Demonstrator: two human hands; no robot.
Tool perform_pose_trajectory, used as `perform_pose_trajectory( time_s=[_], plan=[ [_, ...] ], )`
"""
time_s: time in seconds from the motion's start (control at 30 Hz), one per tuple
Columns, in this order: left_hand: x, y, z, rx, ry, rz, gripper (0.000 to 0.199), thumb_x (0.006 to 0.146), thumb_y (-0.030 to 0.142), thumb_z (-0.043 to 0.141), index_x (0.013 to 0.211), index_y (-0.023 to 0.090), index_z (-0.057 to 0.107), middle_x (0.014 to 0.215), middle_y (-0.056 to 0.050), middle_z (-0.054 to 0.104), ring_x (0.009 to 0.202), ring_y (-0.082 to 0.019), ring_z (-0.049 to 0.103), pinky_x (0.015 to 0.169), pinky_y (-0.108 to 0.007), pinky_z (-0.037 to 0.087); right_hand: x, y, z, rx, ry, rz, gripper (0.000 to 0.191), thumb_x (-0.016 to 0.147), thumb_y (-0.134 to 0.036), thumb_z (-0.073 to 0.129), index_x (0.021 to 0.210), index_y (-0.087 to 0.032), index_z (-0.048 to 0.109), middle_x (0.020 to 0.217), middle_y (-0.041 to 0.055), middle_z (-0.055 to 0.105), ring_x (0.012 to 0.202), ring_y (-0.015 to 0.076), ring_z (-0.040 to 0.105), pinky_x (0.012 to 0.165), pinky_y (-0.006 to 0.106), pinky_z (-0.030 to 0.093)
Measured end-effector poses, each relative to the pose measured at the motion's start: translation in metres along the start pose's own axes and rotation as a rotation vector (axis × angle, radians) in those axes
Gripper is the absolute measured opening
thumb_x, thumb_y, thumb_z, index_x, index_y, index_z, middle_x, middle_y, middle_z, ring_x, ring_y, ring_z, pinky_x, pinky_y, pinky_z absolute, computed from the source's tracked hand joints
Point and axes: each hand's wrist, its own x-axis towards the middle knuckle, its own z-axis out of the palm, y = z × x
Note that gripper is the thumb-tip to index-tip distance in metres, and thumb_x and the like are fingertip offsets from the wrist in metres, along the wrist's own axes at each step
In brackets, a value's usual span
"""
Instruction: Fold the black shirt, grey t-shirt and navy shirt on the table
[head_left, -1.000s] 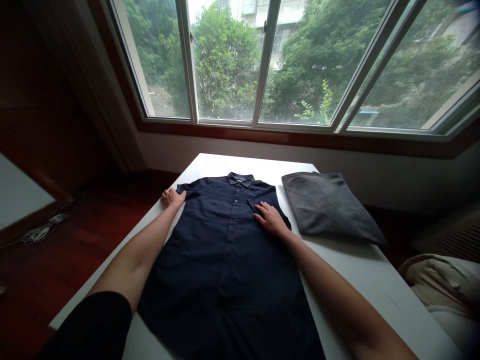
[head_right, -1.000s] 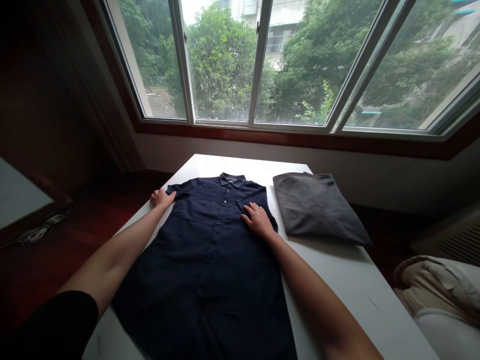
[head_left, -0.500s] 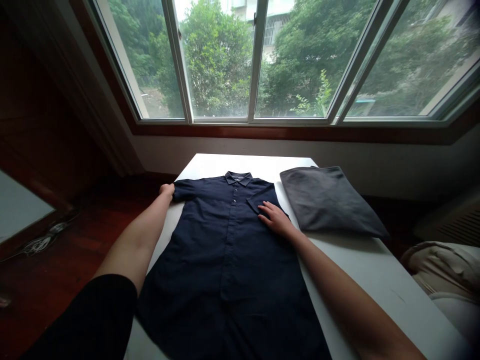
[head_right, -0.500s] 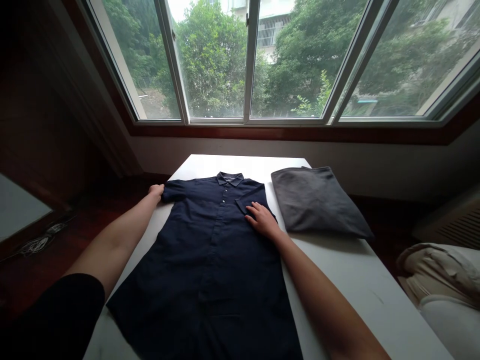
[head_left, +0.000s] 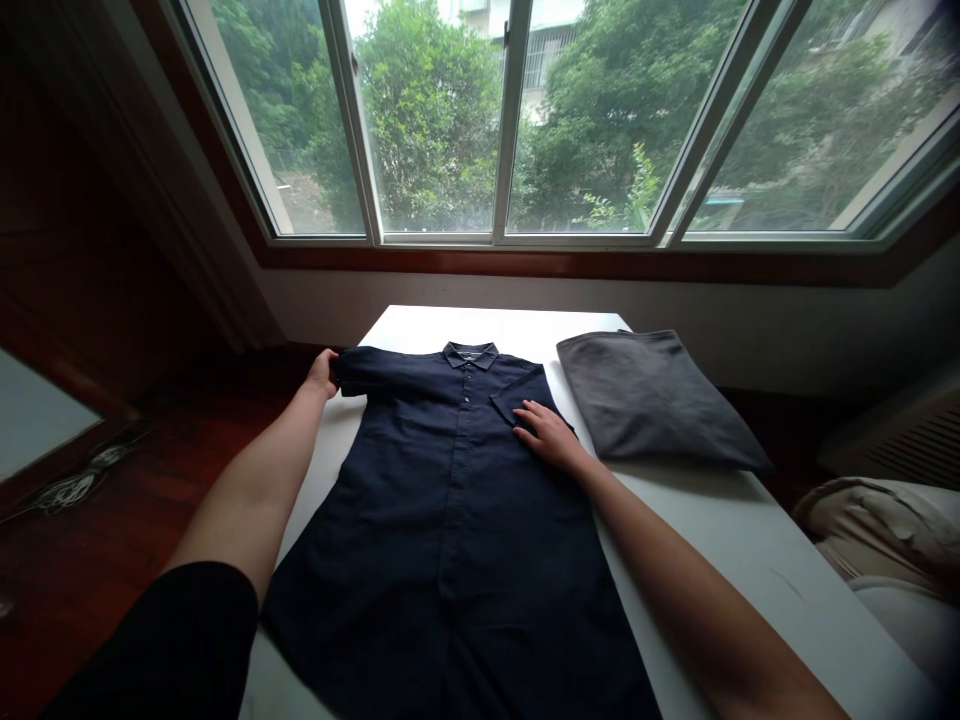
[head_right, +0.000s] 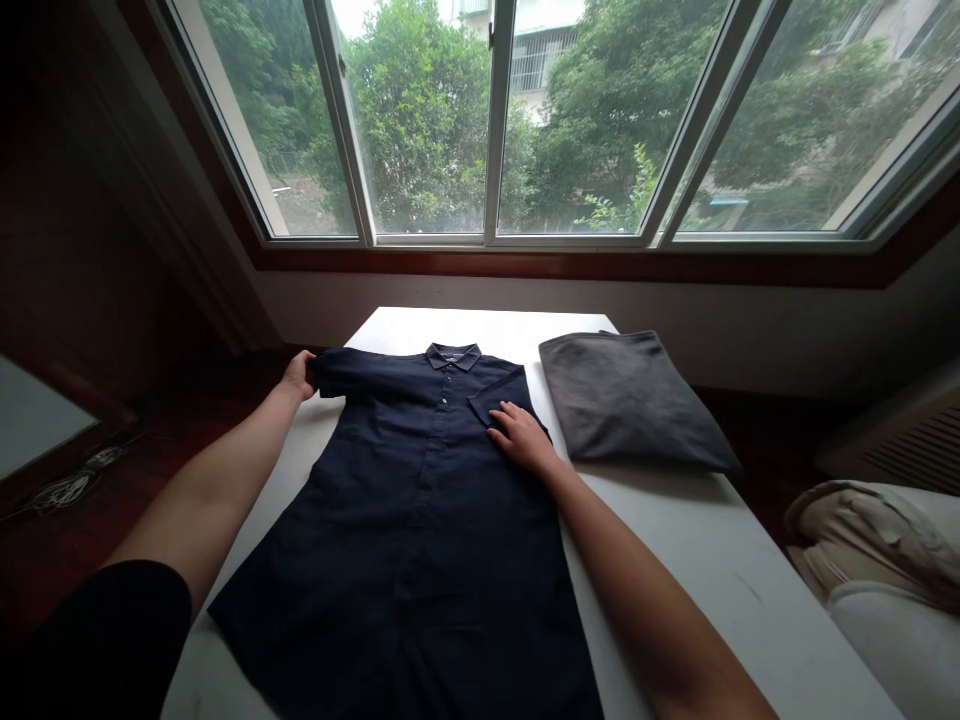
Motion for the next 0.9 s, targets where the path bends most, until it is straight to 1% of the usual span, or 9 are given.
perform_pose_trajectory(
  time_s=[0.17, 0.27, 0.4, 0.47, 0.53, 0.6, 0.67, 0.8, 0.9],
  plan=[
    [-0.002, 0.011, -0.002, 0.195, -0.208, 0.004, 0.015, 0.084, 0.032, 0.063, 0.078, 0.02, 0.055, 0.066, -0.004, 0.059, 0.066, -0.02, 0.059, 0.06, -0.032, 0.051, 0.0, 0.0, 0.0, -0.002, 0.0, 0.003, 0.049, 0.102, -0.045, 0.056, 0.145, -0.022, 0.062, 0.16, 0.0122, 0.047, 0.151, 0.0316, 0.041, 0.126, 0.05, 0.035],
    [-0.009, 0.009, -0.002, 0.334, -0.326, 0.015, 0.019, 0.085, 0.037, 0.061, 0.079, 0.019, 0.059, 0.073, -0.006, 0.065, 0.073, -0.022, 0.063, 0.064, -0.032, 0.051, 0.001, 0.001, 0.002, 0.004, 0.004, 0.008, 0.048, 0.102, -0.045, 0.056, 0.145, -0.024, 0.062, 0.159, 0.0106, 0.048, 0.151, 0.0316, 0.042, 0.125, 0.051, 0.035],
    [-0.024, -0.013, 0.005, 0.495, -0.503, 0.024, 0.026, 0.076, 0.035, 0.071, 0.094, 0.017, 0.069, 0.098, -0.008, 0.075, 0.086, -0.023, 0.068, 0.068, -0.03, 0.052, 0.001, 0.003, 0.004, 0.005, 0.011, 0.002, 0.049, 0.102, -0.046, 0.056, 0.145, -0.024, 0.062, 0.159, 0.01, 0.048, 0.15, 0.0304, 0.042, 0.126, 0.049, 0.034],
    [-0.032, -0.028, 0.011, 0.668, -0.64, 0.117, 0.036, 0.073, 0.034, 0.071, 0.106, 0.018, 0.071, 0.107, -0.008, 0.075, 0.091, -0.022, 0.069, 0.072, -0.029, 0.053, 0.001, 0.003, 0.004, 0.005, 0.01, 0.001, 0.049, 0.102, -0.046, 0.056, 0.145, -0.024, 0.062, 0.159, 0.0103, 0.048, 0.15, 0.0307, 0.042, 0.126, 0.048, 0.034],
    [-0.038, -0.038, 0.018, 0.883, -0.739, 0.263, 0.039, 0.073, 0.033, 0.066, 0.11, 0.019, 0.074, 0.108, -0.008, 0.076, 0.095, -0.022, 0.069, 0.079, -0.029, 0.053, 0.001, 0.002, 0.004, 0.002, 0.008, 0.001, 0.049, 0.102, -0.046, 0.056, 0.145, -0.023, 0.062, 0.159, 0.0106, 0.048, 0.15, 0.031, 0.042, 0.126, 0.049, 0.034],
    [-0.043, -0.043, 0.023, 1.059, -0.764, 0.388, 0.037, 0.074, 0.031, 0.062, 0.105, 0.02, 0.077, 0.106, -0.007, 0.076, 0.099, -0.022, 0.069, 0.085, -0.028, 0.052, 0.001, 0.002, 0.003, -0.005, 0.006, -0.001, 0.049, 0.102, -0.046, 0.055, 0.145, -0.022, 0.062, 0.16, 0.0113, 0.048, 0.15, 0.031, 0.042, 0.126, 0.048, 0.035],
    [-0.047, -0.043, 0.026, 1.185, -0.774, 0.448, 0.037, 0.074, 0.032, 0.06, 0.104, 0.021, 0.079, 0.105, -0.006, 0.077, 0.1, -0.022, 0.069, 0.086, -0.027, 0.051, 0.0, 0.001, 0.003, -0.012, 0.008, -0.003, 0.05, 0.103, -0.046, 0.055, 0.145, -0.021, 0.062, 0.159, 0.0122, 0.048, 0.15, 0.031, 0.042, 0.126, 0.048, 0.035],
    [-0.057, -0.039, 0.027, 1.333, -0.827, 0.404, 0.041, 0.077, 0.039, 0.064, 0.111, 0.023, 0.079, 0.102, -0.005, 0.077, 0.094, -0.023, 0.069, 0.08, -0.025, 0.05, 0.001, 0.0, 0.003, -0.01, 0.011, -0.002, 0.05, 0.102, -0.046, 0.056, 0.145, -0.022, 0.062, 0.159, 0.0115, 0.048, 0.15, 0.0307, 0.043, 0.126, 0.048, 0.035],
    [-0.064, -0.043, 0.029, 1.356, -0.831, 0.4, 0.036, 0.081, 0.047, 0.063, 0.102, 0.023, 0.079, 0.1, -0.005, 0.077, 0.093, -0.024, 0.067, 0.077, -0.025, 0.048, 0.001, 0.0, 0.003, -0.008, 0.009, -0.001, 0.049, 0.102, -0.046, 0.056, 0.144, -0.022, 0.062, 0.159, 0.0114, 0.048, 0.15, 0.0309, 0.043, 0.126, 0.048, 0.036]
  ],
)
